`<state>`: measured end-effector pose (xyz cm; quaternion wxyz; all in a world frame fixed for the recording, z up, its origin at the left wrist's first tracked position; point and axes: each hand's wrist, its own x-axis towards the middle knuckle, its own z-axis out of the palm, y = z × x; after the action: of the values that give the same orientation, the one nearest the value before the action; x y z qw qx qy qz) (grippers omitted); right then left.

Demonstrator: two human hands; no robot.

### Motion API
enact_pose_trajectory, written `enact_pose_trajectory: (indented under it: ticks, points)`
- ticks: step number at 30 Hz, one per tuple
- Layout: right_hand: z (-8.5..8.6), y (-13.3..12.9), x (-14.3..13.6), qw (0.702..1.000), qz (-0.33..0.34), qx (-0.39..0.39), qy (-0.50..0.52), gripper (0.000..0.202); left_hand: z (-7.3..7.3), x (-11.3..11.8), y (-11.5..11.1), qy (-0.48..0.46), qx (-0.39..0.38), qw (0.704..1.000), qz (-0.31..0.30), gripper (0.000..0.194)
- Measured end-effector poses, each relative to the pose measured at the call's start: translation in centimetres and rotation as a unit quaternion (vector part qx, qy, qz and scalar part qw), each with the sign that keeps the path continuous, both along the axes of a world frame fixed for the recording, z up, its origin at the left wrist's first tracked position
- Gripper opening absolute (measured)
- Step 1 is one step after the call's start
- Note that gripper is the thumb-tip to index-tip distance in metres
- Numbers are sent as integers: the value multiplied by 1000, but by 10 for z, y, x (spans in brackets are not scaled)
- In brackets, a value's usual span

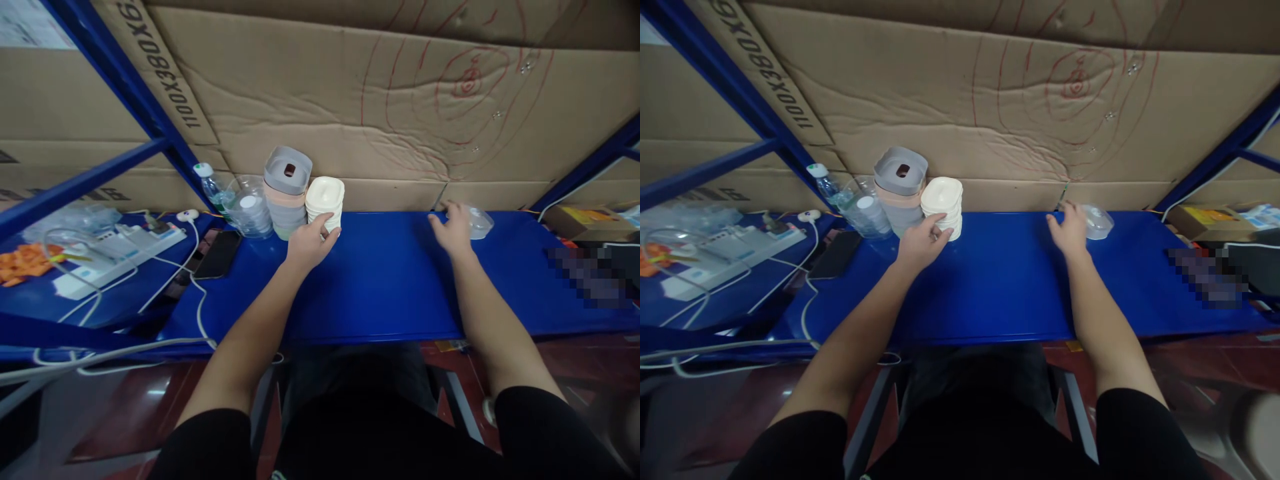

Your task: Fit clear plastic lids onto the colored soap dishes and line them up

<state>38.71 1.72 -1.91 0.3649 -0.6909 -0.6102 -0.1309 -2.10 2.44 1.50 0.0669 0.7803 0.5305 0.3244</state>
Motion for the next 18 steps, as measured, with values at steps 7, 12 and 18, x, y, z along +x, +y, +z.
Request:
enact_pose_trajectory:
  ticks: [7, 12, 18]
  points:
    - [-10, -1, -80, 958, 269, -79, -60, 49, -3, -2, 22, 5, 0, 1000, 19, 66]
    - [-16, 0, -82, 945, 283, -138, -84, 49, -7, 3, 27, 11, 29, 999, 30, 45]
    - [-14, -1, -84, 942, 292, -143, -82, 49, -5, 1, 32, 12, 37, 999, 31, 32]
